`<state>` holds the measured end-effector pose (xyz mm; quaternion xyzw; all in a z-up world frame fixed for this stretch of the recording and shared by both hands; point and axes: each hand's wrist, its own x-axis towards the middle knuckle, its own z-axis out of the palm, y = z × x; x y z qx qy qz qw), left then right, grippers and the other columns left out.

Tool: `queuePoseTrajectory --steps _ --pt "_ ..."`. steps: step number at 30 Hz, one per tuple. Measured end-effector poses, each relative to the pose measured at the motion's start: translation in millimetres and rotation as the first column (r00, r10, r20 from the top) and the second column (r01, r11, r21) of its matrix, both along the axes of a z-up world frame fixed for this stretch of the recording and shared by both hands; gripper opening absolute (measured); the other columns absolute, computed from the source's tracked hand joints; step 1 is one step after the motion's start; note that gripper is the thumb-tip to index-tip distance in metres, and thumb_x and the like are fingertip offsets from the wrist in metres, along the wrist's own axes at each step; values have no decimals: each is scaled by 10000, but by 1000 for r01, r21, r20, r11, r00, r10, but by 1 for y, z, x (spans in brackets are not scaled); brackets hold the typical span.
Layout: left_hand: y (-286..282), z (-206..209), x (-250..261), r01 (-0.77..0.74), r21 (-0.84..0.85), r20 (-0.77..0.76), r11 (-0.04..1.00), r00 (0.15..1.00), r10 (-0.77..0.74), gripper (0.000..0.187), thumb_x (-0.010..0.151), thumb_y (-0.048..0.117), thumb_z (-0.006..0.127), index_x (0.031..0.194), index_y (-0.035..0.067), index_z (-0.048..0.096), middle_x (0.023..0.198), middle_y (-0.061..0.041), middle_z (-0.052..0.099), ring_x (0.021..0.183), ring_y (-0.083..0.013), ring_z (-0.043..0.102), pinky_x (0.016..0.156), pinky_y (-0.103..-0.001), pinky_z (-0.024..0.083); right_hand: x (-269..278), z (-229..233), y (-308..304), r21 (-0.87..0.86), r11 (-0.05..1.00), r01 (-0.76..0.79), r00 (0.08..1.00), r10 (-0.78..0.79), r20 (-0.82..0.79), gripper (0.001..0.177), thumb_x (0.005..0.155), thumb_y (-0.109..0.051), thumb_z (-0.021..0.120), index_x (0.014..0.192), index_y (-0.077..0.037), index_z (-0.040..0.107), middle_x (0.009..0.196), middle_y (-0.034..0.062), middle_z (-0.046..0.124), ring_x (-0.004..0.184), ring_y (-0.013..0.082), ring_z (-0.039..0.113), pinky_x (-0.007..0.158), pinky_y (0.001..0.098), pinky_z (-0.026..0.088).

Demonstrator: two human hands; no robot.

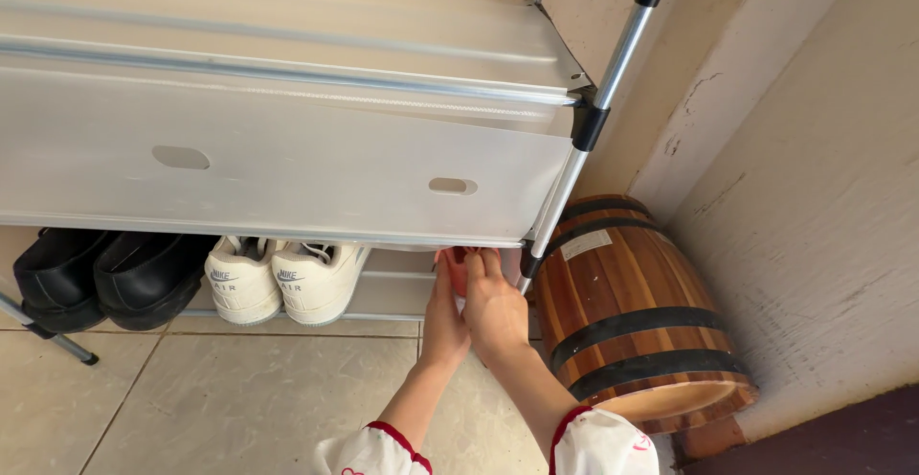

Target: The person cleans several pairs of shoes with a red cloth and places them on a shoe rack. They wipe the exterior and interior of pink sneakers and beige flats, then arrange them neatly on the rack.

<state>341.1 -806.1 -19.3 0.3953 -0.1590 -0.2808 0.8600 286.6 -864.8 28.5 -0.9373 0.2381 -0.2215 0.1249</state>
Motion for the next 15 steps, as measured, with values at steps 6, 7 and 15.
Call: queuePoseTrajectory --steps 6,7,15 --pt "3 -16 10 -228 318 573 920 819 5 830 871 31 582 1601 123 199 1567 -27 396 1423 -159 428 1102 -296 450 -4 27 11 26 1000 -16 999 17 -34 390 733 16 696 1094 -44 559 1240 169 584 899 403 714 717 479 595" --pt "0 -21 15 -228 319 572 920 820 4 830 871 31 582 1601 123 199 1567 -27 396 1423 -159 428 1102 -296 450 -3 28 12 27 1000 -16 999 17 -35 390 733 16 696 1094 -44 559 1240 169 584 899 403 714 717 479 595" --pt "-11 -5 23 104 -75 -238 992 964 -120 546 1036 465 372 1505 191 426 1440 19 503 1354 -106 471 1096 -308 434 0 30 12 195 979 -54 987 23 161 493 812 20 628 1277 -143 610 1290 118 647 1012 347 722 799 466 588"
